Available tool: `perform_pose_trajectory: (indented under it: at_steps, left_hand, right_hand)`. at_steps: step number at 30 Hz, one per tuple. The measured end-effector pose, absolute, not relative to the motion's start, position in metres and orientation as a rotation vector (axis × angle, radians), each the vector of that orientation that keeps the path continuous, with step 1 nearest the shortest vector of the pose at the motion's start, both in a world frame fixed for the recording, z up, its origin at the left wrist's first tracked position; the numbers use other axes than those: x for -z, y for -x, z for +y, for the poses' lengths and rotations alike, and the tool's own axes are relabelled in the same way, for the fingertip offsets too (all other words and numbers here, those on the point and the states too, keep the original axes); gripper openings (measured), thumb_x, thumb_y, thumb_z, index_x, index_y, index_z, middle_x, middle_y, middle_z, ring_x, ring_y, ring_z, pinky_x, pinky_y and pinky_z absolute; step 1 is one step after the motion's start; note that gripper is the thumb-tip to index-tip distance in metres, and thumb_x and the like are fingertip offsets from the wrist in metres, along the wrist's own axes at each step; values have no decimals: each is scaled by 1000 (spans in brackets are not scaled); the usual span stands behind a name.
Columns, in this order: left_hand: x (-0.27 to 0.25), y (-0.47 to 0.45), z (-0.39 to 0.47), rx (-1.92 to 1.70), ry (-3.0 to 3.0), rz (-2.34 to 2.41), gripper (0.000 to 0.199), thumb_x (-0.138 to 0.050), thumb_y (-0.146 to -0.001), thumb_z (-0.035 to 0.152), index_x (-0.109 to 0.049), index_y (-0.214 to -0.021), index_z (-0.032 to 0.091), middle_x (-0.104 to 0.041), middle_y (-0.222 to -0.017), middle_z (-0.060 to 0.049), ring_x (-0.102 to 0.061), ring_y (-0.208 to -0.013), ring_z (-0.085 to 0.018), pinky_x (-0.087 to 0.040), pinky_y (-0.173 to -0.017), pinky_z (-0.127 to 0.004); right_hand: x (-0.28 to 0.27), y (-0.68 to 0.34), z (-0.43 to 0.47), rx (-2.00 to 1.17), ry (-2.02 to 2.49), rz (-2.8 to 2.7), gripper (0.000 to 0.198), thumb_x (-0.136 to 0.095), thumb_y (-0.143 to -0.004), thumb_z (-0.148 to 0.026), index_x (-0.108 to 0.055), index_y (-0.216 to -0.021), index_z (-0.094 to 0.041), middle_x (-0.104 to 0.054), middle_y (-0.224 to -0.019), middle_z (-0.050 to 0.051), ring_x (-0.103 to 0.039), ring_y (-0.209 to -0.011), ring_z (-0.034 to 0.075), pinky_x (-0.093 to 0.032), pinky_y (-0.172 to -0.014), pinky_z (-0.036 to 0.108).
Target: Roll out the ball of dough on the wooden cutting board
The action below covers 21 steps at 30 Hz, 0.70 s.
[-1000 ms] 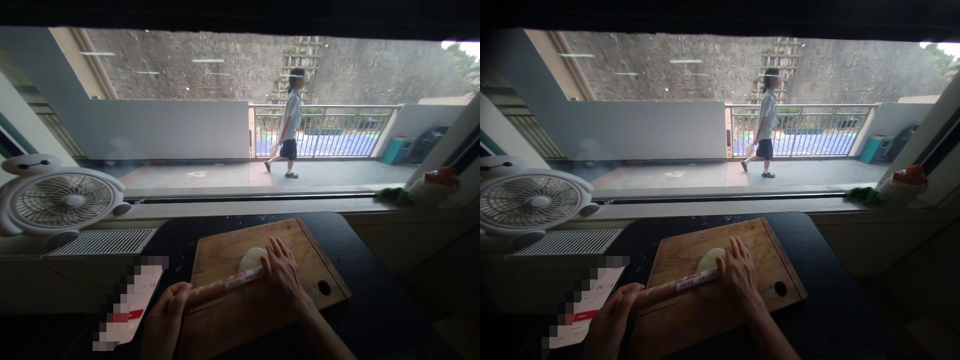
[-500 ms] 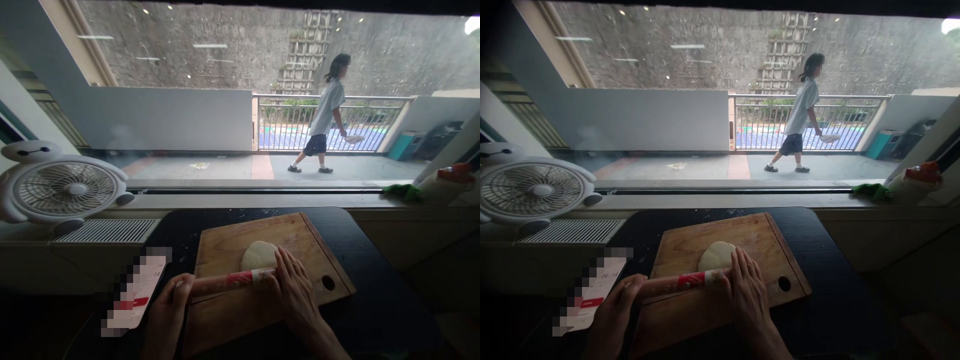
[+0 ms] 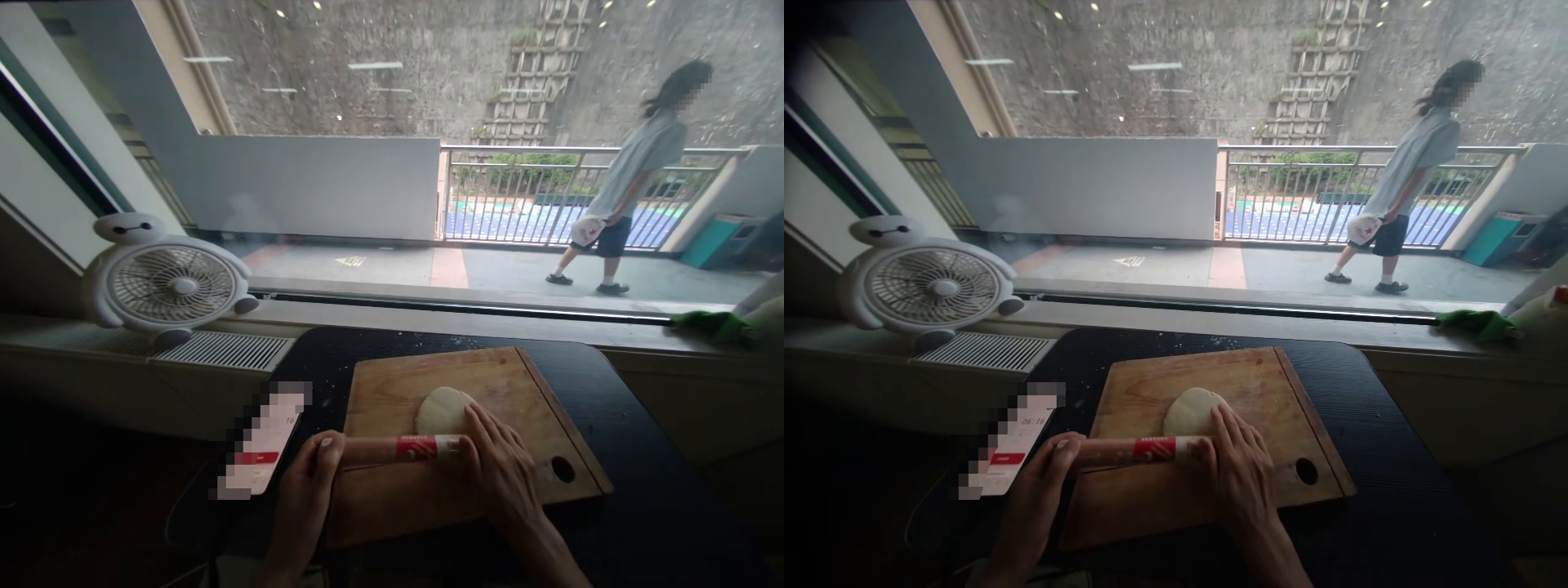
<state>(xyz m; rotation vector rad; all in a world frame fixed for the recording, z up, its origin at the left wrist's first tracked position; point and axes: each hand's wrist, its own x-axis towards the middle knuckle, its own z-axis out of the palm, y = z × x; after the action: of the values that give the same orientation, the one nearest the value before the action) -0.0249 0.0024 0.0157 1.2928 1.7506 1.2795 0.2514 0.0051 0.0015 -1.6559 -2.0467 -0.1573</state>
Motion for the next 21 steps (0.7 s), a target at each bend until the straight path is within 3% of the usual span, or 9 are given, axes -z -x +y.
perform_pose_trajectory:
  at_steps: [6, 14, 21]
  left_hand:
    - [-19, 19, 4, -1221, -1320, 1773, 36, -50, -80, 54, -62, -88, 20, -65, -81, 1, -59, -85, -20, -46, -75, -26]
    - [-4, 32, -7, -1205, -1315, 1760, 36, -52, -78, 54, -62, -89, 21, -67, -89, 0, -60, -92, -22, -45, -80, -27]
    - [-21, 18, 9, -1202, -1355, 1807, 39, -50, -78, 57, -62, -88, 20, -66, -80, 0, -60, -84, -22, -47, -74, -29]
  right_hand:
    - [-29, -241, 75, 82, 1720, -2003, 40, -32, -94, -37, -58, -119, -20, -51, -132, 7, -39, -127, 21, -37, -101, 35]
    - [12, -248, -15, 237, 1608, -2040, 52, -41, -91, -35, -34, -140, -18, -33, -145, 7, -26, -135, 25, -27, -108, 43]
    - [-28, -240, 70, 106, 1719, -1988, 37, -33, -94, -33, -60, -115, -21, -52, -132, 7, -33, -132, 22, -34, -104, 36]
